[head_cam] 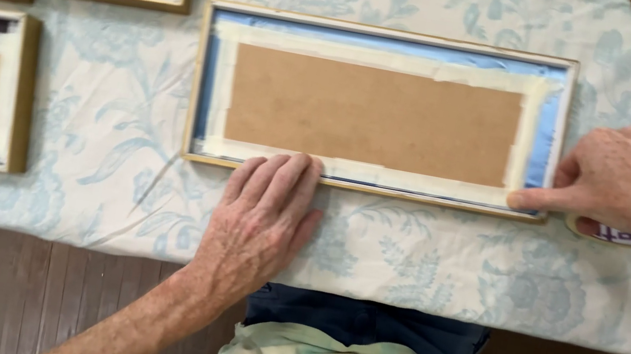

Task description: Apply masking tape to the back edges of picture frames on a workbench.

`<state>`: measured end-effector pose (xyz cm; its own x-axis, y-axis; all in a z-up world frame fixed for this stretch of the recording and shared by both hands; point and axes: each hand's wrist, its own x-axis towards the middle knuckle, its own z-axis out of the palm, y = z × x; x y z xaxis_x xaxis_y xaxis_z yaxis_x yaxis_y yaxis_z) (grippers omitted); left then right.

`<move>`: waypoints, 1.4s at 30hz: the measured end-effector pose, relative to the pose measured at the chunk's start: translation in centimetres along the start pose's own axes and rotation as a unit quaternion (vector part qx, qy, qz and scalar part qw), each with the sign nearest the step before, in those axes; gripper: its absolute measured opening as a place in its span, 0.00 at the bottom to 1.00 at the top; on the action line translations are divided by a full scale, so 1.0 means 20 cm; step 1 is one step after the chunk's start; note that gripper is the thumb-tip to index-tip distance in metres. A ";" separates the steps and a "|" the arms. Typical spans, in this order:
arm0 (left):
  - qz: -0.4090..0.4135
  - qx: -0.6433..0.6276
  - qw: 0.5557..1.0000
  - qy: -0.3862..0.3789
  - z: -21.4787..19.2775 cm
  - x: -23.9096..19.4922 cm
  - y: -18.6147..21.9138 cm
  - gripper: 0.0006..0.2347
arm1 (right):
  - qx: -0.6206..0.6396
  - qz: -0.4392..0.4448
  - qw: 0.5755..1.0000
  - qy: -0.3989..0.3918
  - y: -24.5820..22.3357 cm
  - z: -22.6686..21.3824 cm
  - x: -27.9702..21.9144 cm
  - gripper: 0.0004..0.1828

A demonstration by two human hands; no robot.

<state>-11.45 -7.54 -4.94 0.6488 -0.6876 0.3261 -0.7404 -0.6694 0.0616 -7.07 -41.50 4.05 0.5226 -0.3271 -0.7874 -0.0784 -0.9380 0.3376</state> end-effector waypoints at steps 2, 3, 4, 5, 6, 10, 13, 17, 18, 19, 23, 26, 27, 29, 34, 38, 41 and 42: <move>0.023 -0.017 0.999 -0.018 0.01 0.06 0.05 0.20 | 0.003 -0.015 1.000 0.002 0.01 -0.01 -0.02 0.35; 0.040 -0.031 0.998 -0.034 0.02 0.10 0.07 0.21 | 0.000 -0.033 0.999 0.009 0.02 -0.02 -0.03 0.35; 0.047 -0.033 0.998 -0.037 0.02 0.15 0.10 0.21 | 0.007 -0.031 0.999 0.005 0.03 -0.02 -0.02 0.35; 0.070 -0.049 0.996 -0.032 0.01 0.19 0.13 0.20 | 0.005 -0.043 0.999 0.014 0.04 -0.01 -0.02 0.35; 0.093 -0.066 0.993 -0.026 0.02 0.24 0.16 0.20 | 0.002 -0.053 0.998 0.023 0.05 -0.01 -0.01 0.35; 0.153 -0.101 0.982 -0.043 0.11 0.38 0.30 0.23 | 0.066 -0.042 0.997 0.009 0.05 -0.05 -0.06 0.35; 0.182 -0.078 0.980 -0.037 0.16 0.50 0.43 0.19 | 0.073 -0.070 0.994 0.035 0.07 -0.04 -0.05 0.38; 0.228 -0.014 0.973 -0.016 0.22 0.54 0.46 0.24 | 0.078 -0.093 0.991 0.054 0.11 0.00 -0.03 0.43; 0.233 0.010 0.972 -0.009 0.22 0.53 0.46 0.22 | 0.077 -0.110 0.989 0.065 0.11 0.01 -0.03 0.43; 0.235 0.004 0.972 -0.005 0.21 0.54 0.47 0.22 | 0.077 -0.103 0.990 0.062 0.12 0.02 -0.04 0.43; 0.216 0.030 0.975 0.032 0.21 0.54 0.48 0.16 | 0.074 -0.088 0.987 0.110 0.12 0.09 -0.08 0.26; 0.202 0.023 0.978 0.050 0.23 0.54 0.48 0.14 | 0.087 -0.089 0.980 0.156 0.11 0.18 -0.11 0.17; 0.196 0.025 0.978 0.062 0.24 0.55 0.48 0.14 | 0.099 -0.092 0.978 0.162 0.11 0.20 -0.12 0.12; 0.196 0.025 0.978 0.070 0.25 0.55 0.48 0.15 | 0.110 -0.094 0.967 0.211 0.11 0.24 -0.13 0.12; 0.185 0.025 0.980 0.074 0.28 0.52 0.50 0.15 | 0.103 -0.108 0.946 0.287 0.06 0.32 -0.15 0.15; 0.181 0.024 0.980 0.078 0.30 0.52 0.50 0.16 | 0.070 -0.112 0.925 0.357 0.04 0.34 -0.16 0.09; 0.178 0.018 0.980 0.084 0.30 0.51 0.51 0.16 | 0.069 -0.104 0.927 0.353 0.02 0.34 -0.15 0.11; 0.175 0.012 0.980 0.089 0.30 0.51 0.50 0.16 | 0.066 -0.102 0.926 0.357 0.02 0.35 -0.13 0.11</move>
<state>-11.18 -23.07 -6.65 0.3127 -0.8178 0.4831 -0.9068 -0.4084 -0.1043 -14.40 -41.91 2.68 0.9624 -0.0263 -0.2702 0.0054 -0.9932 0.1160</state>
